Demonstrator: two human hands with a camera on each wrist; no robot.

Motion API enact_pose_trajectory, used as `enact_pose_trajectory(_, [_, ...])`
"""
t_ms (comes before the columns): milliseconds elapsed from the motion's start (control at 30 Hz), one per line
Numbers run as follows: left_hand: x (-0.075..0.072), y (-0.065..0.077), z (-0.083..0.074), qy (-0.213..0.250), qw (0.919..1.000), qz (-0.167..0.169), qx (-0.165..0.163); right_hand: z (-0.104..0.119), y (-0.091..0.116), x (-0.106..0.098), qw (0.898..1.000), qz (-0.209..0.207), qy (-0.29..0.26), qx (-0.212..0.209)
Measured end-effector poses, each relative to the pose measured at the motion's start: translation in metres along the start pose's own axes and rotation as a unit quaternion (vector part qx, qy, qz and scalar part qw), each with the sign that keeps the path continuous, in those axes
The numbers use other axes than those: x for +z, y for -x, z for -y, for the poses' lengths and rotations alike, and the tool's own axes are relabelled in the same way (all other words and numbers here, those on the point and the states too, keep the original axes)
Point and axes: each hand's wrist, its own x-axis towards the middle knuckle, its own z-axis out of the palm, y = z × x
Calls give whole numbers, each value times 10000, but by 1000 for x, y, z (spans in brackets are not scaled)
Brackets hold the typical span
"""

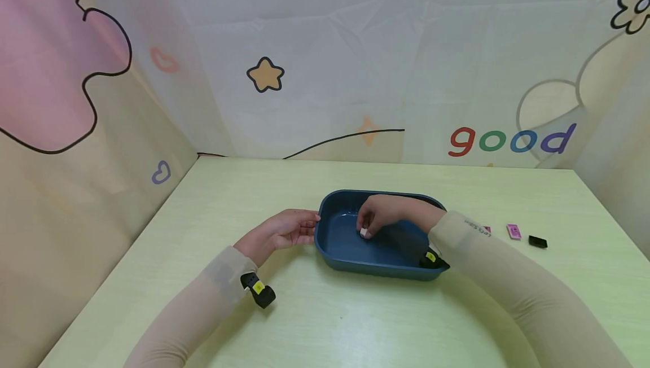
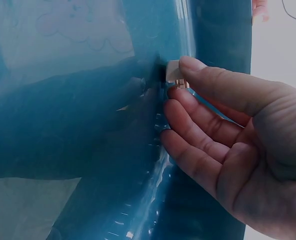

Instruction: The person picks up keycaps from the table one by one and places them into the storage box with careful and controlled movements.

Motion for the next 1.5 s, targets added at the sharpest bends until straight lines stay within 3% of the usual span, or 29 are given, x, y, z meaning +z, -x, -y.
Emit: enact_pose_trajectory(1500, [-1,3,2,101,9999,133,-29,7,4,0,9993,339,-92,150])
